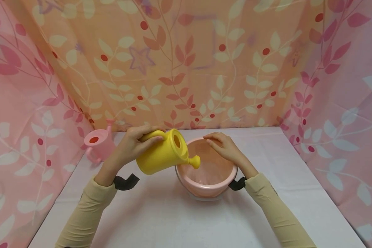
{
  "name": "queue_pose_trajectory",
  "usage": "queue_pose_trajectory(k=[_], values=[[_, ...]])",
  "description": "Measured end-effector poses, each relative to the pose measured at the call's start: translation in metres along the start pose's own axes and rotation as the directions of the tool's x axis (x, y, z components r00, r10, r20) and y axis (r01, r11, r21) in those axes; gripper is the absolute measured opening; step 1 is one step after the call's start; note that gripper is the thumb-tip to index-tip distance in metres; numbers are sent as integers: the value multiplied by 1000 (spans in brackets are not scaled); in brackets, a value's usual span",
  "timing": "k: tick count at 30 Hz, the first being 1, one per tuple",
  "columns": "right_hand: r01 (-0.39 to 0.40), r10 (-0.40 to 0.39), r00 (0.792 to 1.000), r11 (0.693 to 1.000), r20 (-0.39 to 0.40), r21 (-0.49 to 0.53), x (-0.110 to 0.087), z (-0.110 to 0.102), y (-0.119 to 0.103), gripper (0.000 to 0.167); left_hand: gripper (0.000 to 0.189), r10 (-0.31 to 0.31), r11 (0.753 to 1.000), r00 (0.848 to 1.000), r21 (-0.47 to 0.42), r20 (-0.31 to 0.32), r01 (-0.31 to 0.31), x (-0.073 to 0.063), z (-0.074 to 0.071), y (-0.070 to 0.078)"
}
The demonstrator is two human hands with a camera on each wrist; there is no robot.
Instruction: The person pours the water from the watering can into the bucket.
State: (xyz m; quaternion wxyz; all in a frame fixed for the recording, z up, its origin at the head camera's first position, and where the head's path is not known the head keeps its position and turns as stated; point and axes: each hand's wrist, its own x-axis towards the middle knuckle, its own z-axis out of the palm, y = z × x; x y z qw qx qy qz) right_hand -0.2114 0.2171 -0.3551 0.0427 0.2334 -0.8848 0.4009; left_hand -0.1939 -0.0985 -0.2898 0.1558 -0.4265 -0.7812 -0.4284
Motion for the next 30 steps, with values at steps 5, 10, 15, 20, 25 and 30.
queue_pose_trajectory(k=[5, 10, 15, 20, 25, 30], values=[[1, -1, 1000, 1000, -4, 5, 0, 0, 0, 31, 25, -30, 1000, 1000, -1, 1, 30, 1, -1, -1], [5, -5, 1000, 1000, -6, 10, 0, 0, 1, 31, 25, -69, 998, 997, 4, 17, 69, 2, -1, -1], [7, -7, 1000, 1000, -3, 17, 1, 0, 4, 32, 26, -111, 993, 993, 32, 36, 110, 5, -2, 1], [3, -3, 1000, 1000, -1, 27, 1, 1, 5, 31, 26, -156, 987, 987, 40, 49, 154, 7, -2, 3], [1, -1, 1000, 1000, 0, 28, 1, 0, 5, 31, 27, -176, 984, 983, 49, 52, 173, 8, -1, 4], [-2, 2, 1000, 1000, 1, 30, 1, -1, 4, 32, 26, -193, 980, 979, 56, 61, 189, 10, -1, 6]])
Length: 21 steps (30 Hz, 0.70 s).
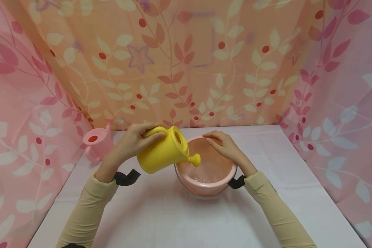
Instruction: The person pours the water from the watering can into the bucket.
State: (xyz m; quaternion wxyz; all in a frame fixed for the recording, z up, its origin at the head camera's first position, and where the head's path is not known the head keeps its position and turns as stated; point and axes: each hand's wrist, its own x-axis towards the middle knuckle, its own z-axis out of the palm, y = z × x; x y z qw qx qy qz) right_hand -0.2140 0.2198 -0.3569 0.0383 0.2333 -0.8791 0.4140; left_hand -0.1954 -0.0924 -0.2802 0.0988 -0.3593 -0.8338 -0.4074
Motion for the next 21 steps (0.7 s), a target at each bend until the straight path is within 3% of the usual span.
queue_pose_trajectory(k=[21], values=[[-17, 17, 1000, 1000, -2, 0, 0, 1, -2, 32, 25, -28, 999, 999, 41, 26, 27, 4, 1, 7]])
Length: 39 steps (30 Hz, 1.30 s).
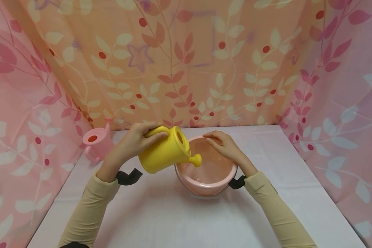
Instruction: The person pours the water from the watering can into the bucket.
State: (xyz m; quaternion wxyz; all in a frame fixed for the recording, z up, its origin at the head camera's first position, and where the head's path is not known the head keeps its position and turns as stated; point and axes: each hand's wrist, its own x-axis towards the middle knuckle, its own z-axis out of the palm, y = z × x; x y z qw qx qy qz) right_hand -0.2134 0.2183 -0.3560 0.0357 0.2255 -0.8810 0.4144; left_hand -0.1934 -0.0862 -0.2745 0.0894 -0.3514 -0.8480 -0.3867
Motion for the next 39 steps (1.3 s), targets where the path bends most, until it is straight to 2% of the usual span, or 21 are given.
queue_pose_trajectory(k=[15, 23, 28, 39], values=[[1, -1, 1000, 1000, -1, -1, -1, 0, 0, 30, 22, -21, 1000, 999, -12, 37, 21, 4, 3, 1], [1, -1, 1000, 1000, -1, 2, -1, 0, -2, 31, 33, 17, 1000, 999, -26, 39, -16, 2, 3, 3], [13, -13, 1000, 1000, -2, -7, -1, 0, -2, 32, 31, 38, 999, 999, -24, 38, -37, 4, 3, 0], [-27, 27, 999, 1000, 18, 0, -1, 1, -2, 35, 36, 35, 999, 998, -3, 54, -35, 4, 2, 3]])
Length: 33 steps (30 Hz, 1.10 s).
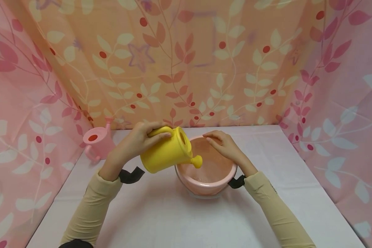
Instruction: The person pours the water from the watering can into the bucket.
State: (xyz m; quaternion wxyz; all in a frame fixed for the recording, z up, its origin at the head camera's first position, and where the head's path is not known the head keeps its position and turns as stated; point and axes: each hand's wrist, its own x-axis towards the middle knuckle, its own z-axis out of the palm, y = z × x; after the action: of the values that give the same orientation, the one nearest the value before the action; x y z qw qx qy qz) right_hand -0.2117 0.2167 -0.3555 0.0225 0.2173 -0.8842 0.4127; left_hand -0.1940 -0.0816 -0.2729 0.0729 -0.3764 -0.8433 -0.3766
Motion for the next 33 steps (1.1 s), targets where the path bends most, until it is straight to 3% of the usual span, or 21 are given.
queue_pose_trajectory(k=[11, 18, 33], values=[[-8, 8, 1000, 1000, -21, -5, 9, 6, 35, 28, 36, -3, 1000, 1000, 12, -1, 3, 1, 0, 2], [5, -5, 1000, 1000, -9, -5, 0, 0, 0, 33, 34, -7, 1000, 1000, 13, -7, 7, 0, 0, 3], [43, -44, 998, 999, -41, -28, 1, 0, -3, 29, 37, -6, 1000, 1000, 16, -6, 6, -1, -1, 0]])
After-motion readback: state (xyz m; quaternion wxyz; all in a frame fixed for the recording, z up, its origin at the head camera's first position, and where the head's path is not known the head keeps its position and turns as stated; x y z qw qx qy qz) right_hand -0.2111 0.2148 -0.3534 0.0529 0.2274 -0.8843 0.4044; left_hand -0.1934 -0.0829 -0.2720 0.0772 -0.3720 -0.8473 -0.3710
